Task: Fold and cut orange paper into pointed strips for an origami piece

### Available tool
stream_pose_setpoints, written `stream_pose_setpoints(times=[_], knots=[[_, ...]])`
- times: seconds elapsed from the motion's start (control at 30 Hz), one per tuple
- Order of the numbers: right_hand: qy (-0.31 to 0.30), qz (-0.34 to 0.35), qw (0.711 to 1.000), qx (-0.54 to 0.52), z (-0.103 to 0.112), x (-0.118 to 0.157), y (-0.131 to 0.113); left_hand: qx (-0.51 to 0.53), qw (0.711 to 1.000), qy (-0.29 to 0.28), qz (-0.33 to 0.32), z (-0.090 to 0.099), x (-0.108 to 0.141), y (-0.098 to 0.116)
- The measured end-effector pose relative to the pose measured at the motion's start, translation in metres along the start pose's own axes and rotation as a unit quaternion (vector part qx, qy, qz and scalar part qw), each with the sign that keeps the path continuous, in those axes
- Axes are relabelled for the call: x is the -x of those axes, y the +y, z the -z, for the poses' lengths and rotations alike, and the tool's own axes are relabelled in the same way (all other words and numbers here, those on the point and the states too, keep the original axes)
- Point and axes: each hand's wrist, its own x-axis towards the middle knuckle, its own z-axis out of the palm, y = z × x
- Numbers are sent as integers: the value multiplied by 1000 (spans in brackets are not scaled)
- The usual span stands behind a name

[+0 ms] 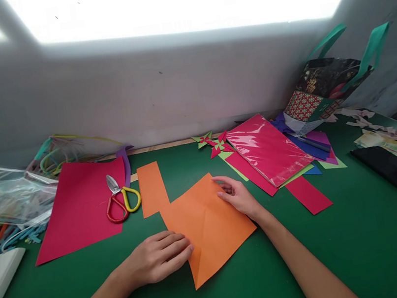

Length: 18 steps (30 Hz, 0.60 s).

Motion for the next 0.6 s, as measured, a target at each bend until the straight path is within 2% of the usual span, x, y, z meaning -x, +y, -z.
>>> stream_pose_setpoints(times=[0.13,0.3,0.4,0.6], knots=[[-5,15,1000,18,3,2,-1,26,999,34,25,-2,-4,-2],[49,26,998,-29,9,3,-1,-8,990,104,93,-5,0,-10],[52,26,998,-24,11,3,-3,-16,979,149,135,-5,3,-13],[44,14,998,-41,3,5,-6,-8,942,202,268,-2,3,-16]])
